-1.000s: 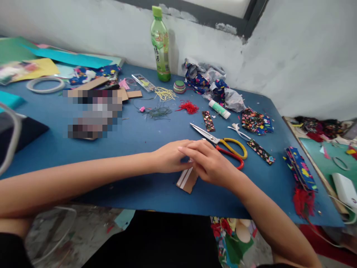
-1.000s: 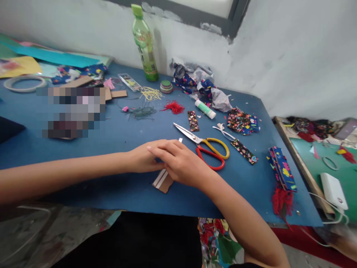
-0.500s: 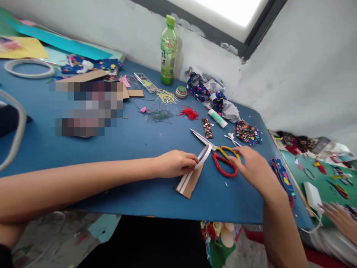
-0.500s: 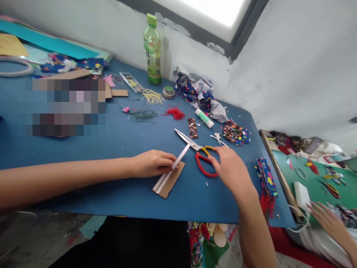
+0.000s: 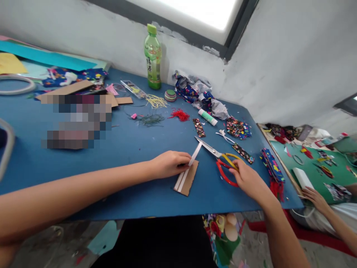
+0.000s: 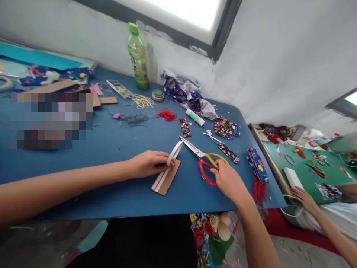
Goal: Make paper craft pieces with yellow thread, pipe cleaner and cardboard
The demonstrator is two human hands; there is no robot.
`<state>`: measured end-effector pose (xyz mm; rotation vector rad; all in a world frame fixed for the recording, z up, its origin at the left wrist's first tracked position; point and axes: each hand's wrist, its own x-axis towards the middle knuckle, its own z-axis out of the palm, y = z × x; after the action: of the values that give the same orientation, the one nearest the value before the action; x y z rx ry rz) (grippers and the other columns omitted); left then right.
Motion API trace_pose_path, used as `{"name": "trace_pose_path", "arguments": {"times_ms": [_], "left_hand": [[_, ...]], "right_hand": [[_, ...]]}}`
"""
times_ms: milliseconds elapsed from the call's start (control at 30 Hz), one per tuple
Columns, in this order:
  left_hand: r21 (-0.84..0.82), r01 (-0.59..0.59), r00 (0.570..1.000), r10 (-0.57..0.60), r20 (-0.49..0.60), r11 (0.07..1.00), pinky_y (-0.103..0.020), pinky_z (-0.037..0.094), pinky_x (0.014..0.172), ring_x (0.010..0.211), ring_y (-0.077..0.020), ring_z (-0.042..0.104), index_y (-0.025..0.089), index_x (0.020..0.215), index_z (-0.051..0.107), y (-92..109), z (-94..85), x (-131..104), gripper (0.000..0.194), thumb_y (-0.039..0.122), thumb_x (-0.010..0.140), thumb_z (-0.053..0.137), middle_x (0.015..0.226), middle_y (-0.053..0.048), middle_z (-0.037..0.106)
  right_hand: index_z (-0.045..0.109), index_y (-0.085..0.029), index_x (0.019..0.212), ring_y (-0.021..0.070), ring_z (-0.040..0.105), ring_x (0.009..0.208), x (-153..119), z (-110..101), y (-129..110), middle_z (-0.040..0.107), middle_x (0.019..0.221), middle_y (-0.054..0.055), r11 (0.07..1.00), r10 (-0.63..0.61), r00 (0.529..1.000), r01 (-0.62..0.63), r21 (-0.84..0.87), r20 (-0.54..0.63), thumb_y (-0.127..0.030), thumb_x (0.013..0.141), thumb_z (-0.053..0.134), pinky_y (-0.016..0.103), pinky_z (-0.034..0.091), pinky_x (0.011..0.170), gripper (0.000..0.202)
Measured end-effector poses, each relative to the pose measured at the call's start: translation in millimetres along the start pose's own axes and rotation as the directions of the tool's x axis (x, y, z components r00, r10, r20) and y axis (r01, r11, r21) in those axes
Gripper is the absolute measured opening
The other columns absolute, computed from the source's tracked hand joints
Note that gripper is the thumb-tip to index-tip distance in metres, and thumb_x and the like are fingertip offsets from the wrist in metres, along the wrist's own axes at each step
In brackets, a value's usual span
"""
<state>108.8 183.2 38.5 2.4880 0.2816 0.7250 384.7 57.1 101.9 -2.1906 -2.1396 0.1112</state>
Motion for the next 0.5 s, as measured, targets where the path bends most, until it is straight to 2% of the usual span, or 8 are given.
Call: {"name": "trace_pose_path", "arguments": {"times_ms": [100,233,333,500], "left_hand": [[-0.003,0.003,1.000,-0.003,-0.019,1.000,-0.023,0.054,0.071,0.080,-0.0151,0.068,0.017,0.089,0.067,0,1.3,0,0.016,0.020,0.088,0.052,0.094,-0.007,0.070],[-0.007,0.026,0.999,-0.026,-0.022,1.000,-0.024,0.053,0.071,0.080,-0.0152,0.068,0.017,0.089,0.067,0,1.4,0,0.015,0.021,0.087,0.052,0.094,-0.006,0.070],[0.001,0.038,0.999,-0.038,-0.007,0.999,-0.024,0.053,0.071,0.082,-0.0151,0.068,0.017,0.092,0.066,2,-0.5,0,0.015,0.022,0.087,0.052,0.096,-0.006,0.069],[0.025,0.088,0.996,-0.089,0.017,0.996,-0.025,0.055,0.071,0.082,-0.0160,0.068,0.016,0.104,0.064,5,-2.2,-1,0.021,0.023,0.086,0.054,0.103,-0.008,0.068]], "right_hand": [[0.048,-0.020,0.115,0.0266,0.067,0.093,-43,-3,14,0.066,0.108,0.012,0.994,0.086,0.995,-0.089,0.064,0.054,-0.043,0.087,0.052,0.040,0.054,0.075,0.036],[0.046,-0.020,0.127,0.0301,0.062,0.108,-86,2,23,0.061,0.122,0.014,0.995,0.074,0.995,-0.079,0.067,0.067,-0.045,0.081,0.060,0.047,0.052,0.088,0.054],[0.047,-0.018,0.128,0.0302,0.060,0.111,-98,5,18,0.060,0.124,0.015,0.996,0.045,0.997,-0.050,0.080,0.058,-0.043,0.078,0.063,0.048,0.051,0.092,0.058],[0.049,-0.017,0.127,0.0304,0.060,0.110,-90,9,5,0.061,0.123,0.015,0.992,-0.038,0.998,0.031,0.121,0.059,-0.041,0.077,0.064,0.050,0.051,0.091,0.058]]}}
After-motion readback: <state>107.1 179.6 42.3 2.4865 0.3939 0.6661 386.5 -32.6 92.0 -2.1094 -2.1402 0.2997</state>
